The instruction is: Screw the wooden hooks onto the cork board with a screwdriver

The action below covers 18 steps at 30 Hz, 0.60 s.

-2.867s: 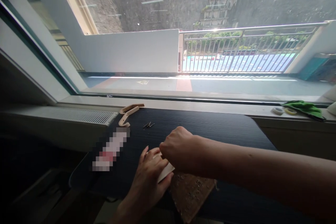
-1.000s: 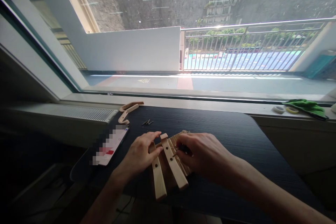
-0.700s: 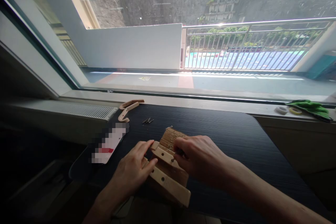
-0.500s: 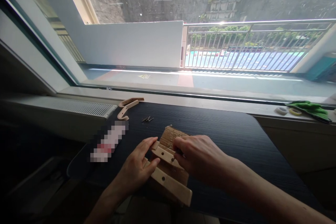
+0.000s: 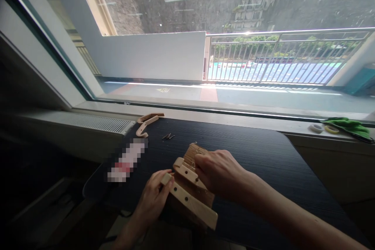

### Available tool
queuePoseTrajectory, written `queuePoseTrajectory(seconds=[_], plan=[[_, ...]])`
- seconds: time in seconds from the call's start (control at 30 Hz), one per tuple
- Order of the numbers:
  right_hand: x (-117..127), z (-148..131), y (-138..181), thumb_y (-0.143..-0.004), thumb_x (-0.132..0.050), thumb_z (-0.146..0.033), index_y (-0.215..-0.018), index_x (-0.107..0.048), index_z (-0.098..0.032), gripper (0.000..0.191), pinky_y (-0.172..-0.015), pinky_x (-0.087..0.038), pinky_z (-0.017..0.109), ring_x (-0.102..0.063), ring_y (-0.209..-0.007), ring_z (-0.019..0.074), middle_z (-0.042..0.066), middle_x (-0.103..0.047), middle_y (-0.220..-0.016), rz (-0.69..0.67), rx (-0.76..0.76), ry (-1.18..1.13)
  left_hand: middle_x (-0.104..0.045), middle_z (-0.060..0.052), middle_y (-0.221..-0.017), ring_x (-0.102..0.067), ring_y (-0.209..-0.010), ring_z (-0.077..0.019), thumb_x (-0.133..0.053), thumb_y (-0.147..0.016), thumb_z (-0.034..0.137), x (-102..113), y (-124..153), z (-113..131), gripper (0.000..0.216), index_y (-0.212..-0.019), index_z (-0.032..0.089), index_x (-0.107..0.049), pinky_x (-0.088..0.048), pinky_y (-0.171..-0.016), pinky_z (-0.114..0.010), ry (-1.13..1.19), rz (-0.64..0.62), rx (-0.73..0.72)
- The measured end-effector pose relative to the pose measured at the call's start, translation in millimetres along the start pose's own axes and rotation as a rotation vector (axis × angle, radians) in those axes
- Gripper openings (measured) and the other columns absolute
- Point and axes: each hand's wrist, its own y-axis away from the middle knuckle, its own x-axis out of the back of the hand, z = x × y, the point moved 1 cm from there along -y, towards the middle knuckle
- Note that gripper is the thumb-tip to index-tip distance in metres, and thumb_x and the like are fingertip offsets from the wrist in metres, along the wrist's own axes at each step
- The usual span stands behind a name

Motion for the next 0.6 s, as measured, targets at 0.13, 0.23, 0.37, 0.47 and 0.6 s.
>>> queuePoseTrajectory(seconds=[0.13,0.23,0.37,0.47,0.6], plan=[[-6,5,7,-0.091,-0.043,-0.027,-0.071,-0.055,-0.02,0.024,-0.052,-0.021,0.028,-0.06,-0.058,0.0133,0.0,-0.065,-0.064,0.07,-0.081,-0.031,-0.068,-0.007,-0.105,-0.059,-0.102,-0.0258,-0.054,-0.082,0.043,-8,-26,16,0.036,-0.107,0.022,-0.067,-0.044,-0.088,-0.032,0.385,-0.029,0.085],[-13,5,7,-0.092,-0.039,-0.027,-0.075,-0.056,-0.02,0.025,-0.053,-0.025,0.027,-0.061,-0.061,0.0153,0.001,-0.066,-0.069,0.174,-0.179,-0.063,-0.07,-0.008,-0.096,-0.064,-0.089,-0.0242,-0.067,-0.072,0.046,-21,-51,15,0.054,-0.118,0.019,-0.058,-0.048,-0.074,-0.029,0.769,0.024,0.229],[-21,8,1,-0.092,-0.038,-0.026,-0.076,-0.054,-0.02,0.024,-0.054,-0.03,0.025,-0.06,-0.063,0.0152,0.003,-0.066,-0.074,0.279,-0.243,-0.112,-0.07,-0.008,-0.084,-0.065,-0.076,-0.0212,-0.08,-0.057,0.042,-41,-74,16,0.059,-0.106,0.015,-0.061,-0.049,-0.07,-0.03,1.036,0.115,0.307],[-19,17,-6,-0.092,-0.038,-0.025,-0.077,-0.055,-0.02,0.023,-0.055,-0.032,0.025,-0.062,-0.065,0.0159,0.003,-0.067,-0.075,0.313,-0.243,-0.139,-0.069,-0.007,-0.073,-0.064,-0.066,-0.0199,-0.084,-0.05,0.034,-45,-89,26,0.047,-0.086,0.011,-0.064,-0.049,-0.066,-0.03,1.013,0.103,0.251],[-18,30,-17,-0.092,-0.038,-0.027,-0.081,-0.056,-0.021,0.023,-0.056,-0.035,0.025,-0.062,-0.066,0.016,0.002,-0.067,-0.078,0.435,-0.233,-0.178,-0.068,-0.003,-0.079,-0.063,-0.07,-0.0166,-0.081,-0.054,0.028,-35,-116,44,0.041,-0.089,0.014,-0.064,-0.048,-0.068,-0.026,1.006,0.144,0.063]])
